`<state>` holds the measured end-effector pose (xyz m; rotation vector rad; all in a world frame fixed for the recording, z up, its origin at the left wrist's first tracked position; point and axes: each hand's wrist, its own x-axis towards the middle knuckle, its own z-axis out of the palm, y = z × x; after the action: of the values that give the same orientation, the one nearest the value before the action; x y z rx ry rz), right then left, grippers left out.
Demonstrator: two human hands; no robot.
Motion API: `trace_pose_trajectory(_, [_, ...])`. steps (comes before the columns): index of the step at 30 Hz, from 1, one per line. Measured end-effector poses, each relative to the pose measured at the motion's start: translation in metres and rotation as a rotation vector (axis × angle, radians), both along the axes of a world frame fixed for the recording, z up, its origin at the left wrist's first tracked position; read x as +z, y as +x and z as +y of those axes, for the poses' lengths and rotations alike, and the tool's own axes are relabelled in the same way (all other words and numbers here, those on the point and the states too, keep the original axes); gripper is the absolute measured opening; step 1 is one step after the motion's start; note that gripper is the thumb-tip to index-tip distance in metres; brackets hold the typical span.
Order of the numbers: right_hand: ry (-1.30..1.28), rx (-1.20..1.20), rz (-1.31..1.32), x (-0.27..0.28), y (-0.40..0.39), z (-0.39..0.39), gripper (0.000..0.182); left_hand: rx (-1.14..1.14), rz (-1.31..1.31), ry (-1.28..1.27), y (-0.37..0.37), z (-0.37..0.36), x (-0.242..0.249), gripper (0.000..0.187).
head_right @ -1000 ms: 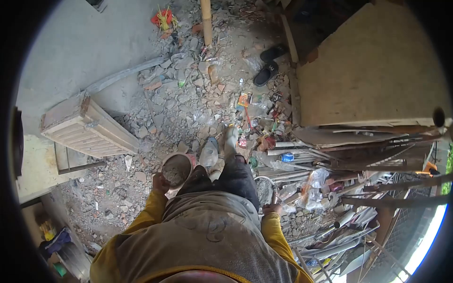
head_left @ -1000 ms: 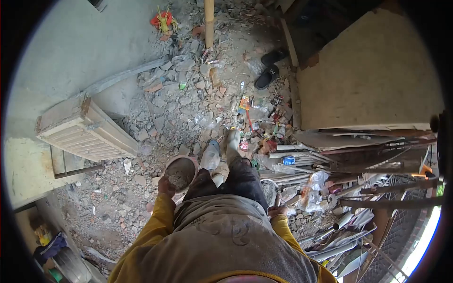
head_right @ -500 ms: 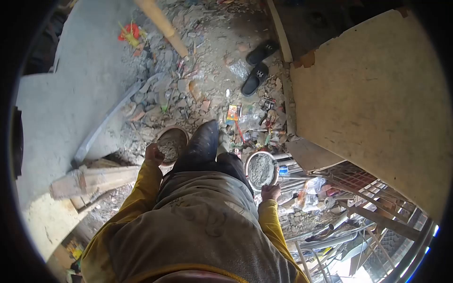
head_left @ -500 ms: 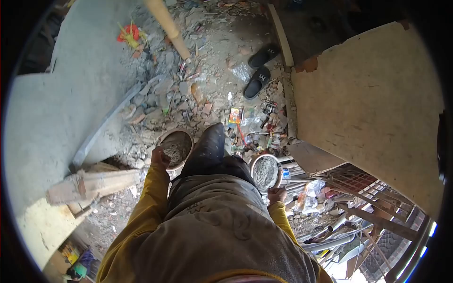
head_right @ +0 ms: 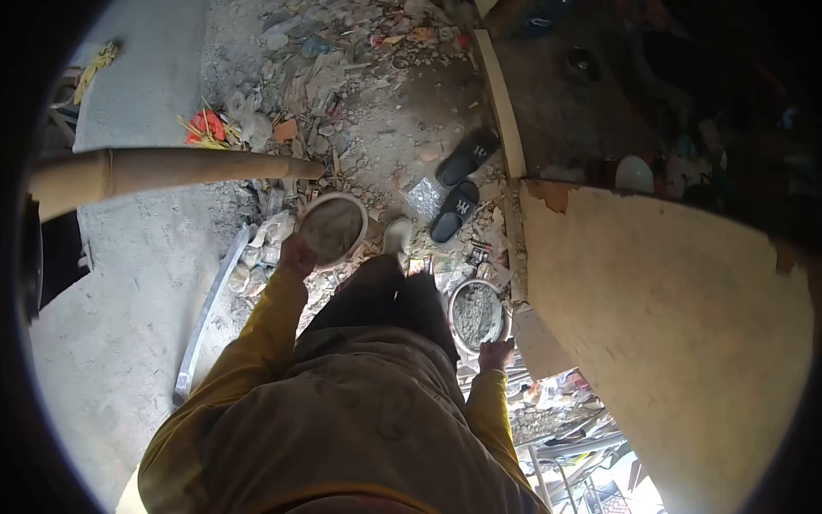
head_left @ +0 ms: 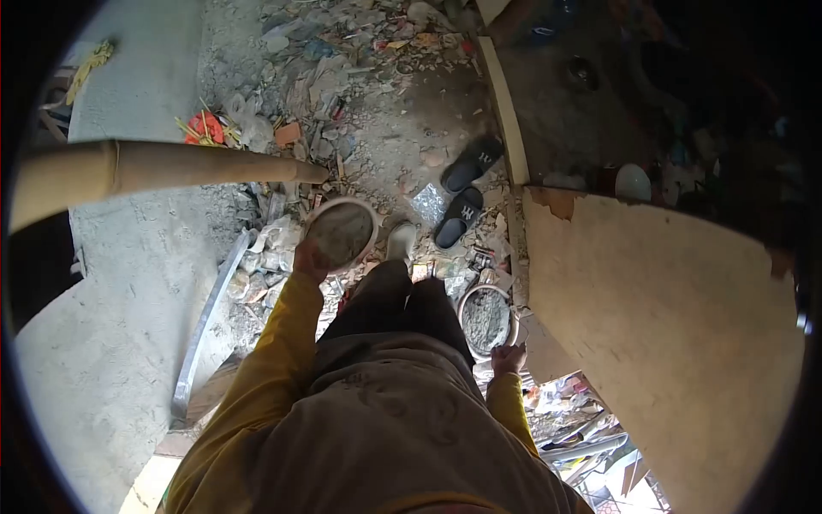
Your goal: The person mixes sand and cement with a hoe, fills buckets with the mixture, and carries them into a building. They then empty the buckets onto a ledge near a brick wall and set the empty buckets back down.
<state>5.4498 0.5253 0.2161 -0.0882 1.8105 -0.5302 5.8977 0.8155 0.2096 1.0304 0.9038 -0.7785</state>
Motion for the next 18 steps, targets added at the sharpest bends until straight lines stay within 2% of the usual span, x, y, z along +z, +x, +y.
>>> trace_pose_trajectory(2, [0.022,-0.058,0.031,0.014,0.042,-0.018,0.059,0.022,0.034,0.031,0.040,-0.048,0.029,0.019])
trace_pose_trajectory(3, [-0.001,0.013,-0.115,0.013,0.046,-0.022,0.057,0.025,0.030,0.032,0.059,-0.059,0.025,0.019])
trace_pose_trajectory(7, [0.075,-0.008,-0.032,0.022,0.114,-0.063,0.056,0.097,0.056,0.027,0.124,-0.096,0.022,0.022])
trace_pose_trajectory(12, [0.030,0.101,-0.110,0.013,0.193,-0.117,0.056,0.181,0.145,0.026,0.202,-0.146,0.036,0.024])
trace_pose_trajectory(15, [0.043,0.127,-0.105,0.031,0.241,-0.143,0.054,0.237,0.210,-0.008,0.240,-0.172,0.065,0.025])
trace_pose_trajectory(18, [-0.044,0.174,-0.037,0.049,0.281,-0.175,0.052,0.215,0.171,0.202,0.265,-0.199,0.109,0.022])
